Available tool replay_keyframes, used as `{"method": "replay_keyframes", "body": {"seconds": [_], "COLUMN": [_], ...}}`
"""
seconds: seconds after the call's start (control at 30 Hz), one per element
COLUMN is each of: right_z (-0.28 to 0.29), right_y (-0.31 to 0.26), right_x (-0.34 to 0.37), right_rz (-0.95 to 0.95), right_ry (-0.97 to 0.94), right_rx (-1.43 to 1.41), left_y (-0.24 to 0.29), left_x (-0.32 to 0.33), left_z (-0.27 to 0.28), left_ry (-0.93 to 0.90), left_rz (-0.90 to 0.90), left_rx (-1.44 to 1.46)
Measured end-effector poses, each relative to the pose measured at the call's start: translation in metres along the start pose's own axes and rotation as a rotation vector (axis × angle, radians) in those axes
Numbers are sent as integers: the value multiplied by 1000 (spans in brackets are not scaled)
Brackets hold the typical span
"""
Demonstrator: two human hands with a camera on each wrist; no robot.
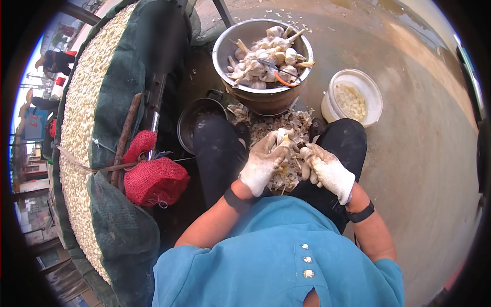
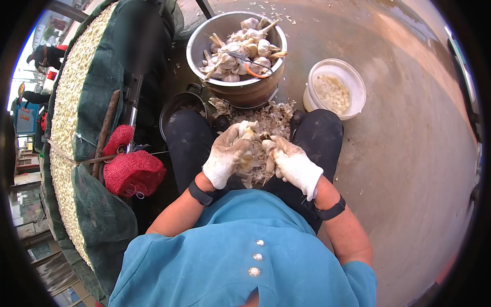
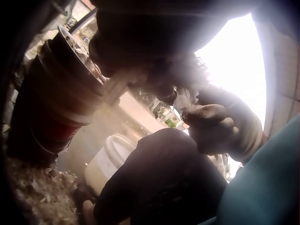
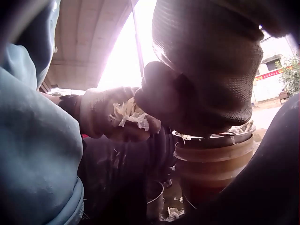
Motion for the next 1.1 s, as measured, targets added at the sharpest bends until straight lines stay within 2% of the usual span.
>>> {"method": "replay_keyframes", "body": {"seconds": [0.1,0.2,0.27,0.3,0.37,0.4,0.47,0.5,0.57,0.6,0.67,0.8,0.87,1.0,1.1], "right_z": [-4,-2,0,0,-1,-1,-3,-3,-3,-3,-4,-4,-5,-6,-7], "right_y": [-16,-12,-5,-3,0,0,0,0,0,-1,-2,-1,-1,-5,-4], "right_x": [6,2,-2,-3,-4,-4,-4,-4,-3,-3,-3,-1,-1,0,2], "right_rz": [-61,2,67,66,42,42,28,28,-3,-3,-44,-32,-68,-49,-85], "right_ry": [32,27,-69,-68,-76,-75,-84,-83,-84,-84,-76,-62,-97,-133,-122], "right_rx": [89,66,45,45,29,28,40,39,68,68,115,101,66,82,-38], "left_y": [-5,-5,1,3,1,-3,-1,-3,2,4,10,-1,-14,-8,-3], "left_x": [0,2,1,2,5,4,3,2,3,2,4,3,-1,2,5], "left_z": [3,7,8,8,7,7,8,9,9,10,6,7,10,10,10], "left_ry": [-19,-19,-10,-11,-40,-41,-13,-13,9,8,-19,-38,-82,-79,-43], "left_rz": [18,31,-152,-151,27,27,-250,-250,-388,-388,-466,-427,-209,-325,-422], "left_rx": [-32,-117,-282,-281,-210,-210,-453,-453,-693,-694,-891,-895,-649,-590,-557]}}
Point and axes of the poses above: each hand's wrist, its own x-axis away from the middle knuckle, its own z-axis out of the back of the hand, y = z × x, the point moved 5 cm from there along -x, towards the middle knuckle, and after that the axes turned 7 degrees about -x, right-handed, at the moved point
